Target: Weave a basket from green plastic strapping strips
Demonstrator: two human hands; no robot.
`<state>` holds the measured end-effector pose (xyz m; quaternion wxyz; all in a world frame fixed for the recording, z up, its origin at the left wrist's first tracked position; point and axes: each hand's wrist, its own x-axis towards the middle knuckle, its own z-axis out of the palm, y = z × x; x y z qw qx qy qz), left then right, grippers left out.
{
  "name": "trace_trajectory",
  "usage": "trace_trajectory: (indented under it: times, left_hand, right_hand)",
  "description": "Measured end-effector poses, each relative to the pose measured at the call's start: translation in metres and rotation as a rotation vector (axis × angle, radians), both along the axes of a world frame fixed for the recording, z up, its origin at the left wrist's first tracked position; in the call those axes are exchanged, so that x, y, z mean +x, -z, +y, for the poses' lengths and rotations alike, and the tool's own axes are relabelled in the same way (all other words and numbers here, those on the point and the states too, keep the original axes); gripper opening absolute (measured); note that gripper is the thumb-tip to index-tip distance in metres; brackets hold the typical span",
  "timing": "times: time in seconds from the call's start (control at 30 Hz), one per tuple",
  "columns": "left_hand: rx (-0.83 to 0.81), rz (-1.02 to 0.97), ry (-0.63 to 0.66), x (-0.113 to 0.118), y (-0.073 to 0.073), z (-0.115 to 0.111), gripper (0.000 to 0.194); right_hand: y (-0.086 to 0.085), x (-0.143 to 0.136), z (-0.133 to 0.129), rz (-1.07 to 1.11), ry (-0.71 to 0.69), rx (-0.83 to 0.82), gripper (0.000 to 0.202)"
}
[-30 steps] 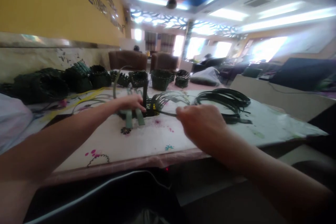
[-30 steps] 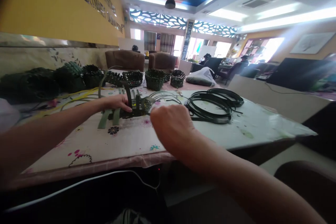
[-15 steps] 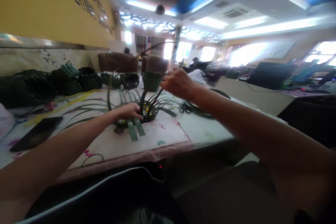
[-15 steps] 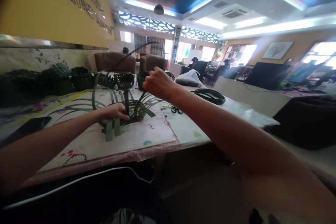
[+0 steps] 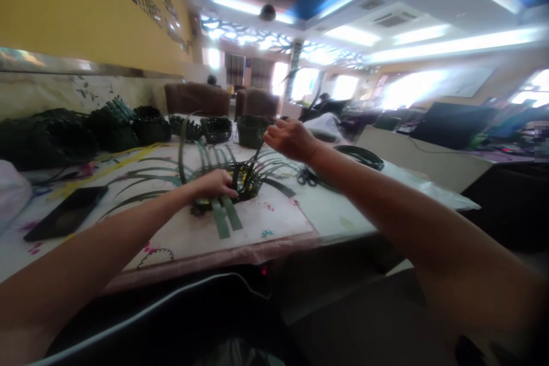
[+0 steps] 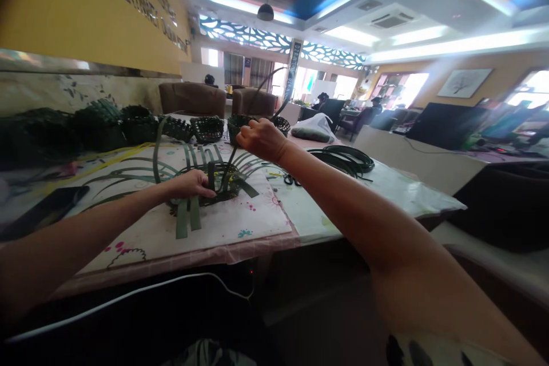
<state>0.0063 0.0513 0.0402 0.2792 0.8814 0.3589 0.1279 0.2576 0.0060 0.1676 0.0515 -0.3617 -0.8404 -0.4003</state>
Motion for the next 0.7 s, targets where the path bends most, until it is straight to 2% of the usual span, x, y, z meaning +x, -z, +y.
trace_trajectory:
  times: [0.1,0.27,0.37,0.43,0.53,0.7]
  left_hand:
    - [-0.066,-0.028,-0.088,0.003,-0.002,-0.002,0.029]
    - [-0.072,-0.107,-0.139,0.006,-0.001,-0.002,0.031]
    - [-0.084,-0.127,-0.182,0.006,-0.005,-0.003,0.029]
    - [-0.079,-0.109,-0.192,0.007,-0.008,-0.005,0.029]
    - [-0.049,-0.066,-0.171,0.011,-0.009,-0.008,0.027]
    - [-0.048,-0.031,-0.191,0.016,0.0,-0.01,0.029]
  right_hand:
    - [0.002,0.006,0.013,-0.038,0.097,-0.057,0.034]
    - [0.0,0.025,0.017,-0.21,0.23,-0.262,0.031]
    - [0.001,0.035,0.01,-0.126,0.32,-0.338,0.024]
    - [0.001,0.037,0.005,-0.02,0.373,-0.483,0.017]
    - [-0.003,0.029,-0.003,0.106,0.333,-0.673,0.012]
    - [-0.023,-0.015,-0.033,0.051,0.285,-0.6,0.016]
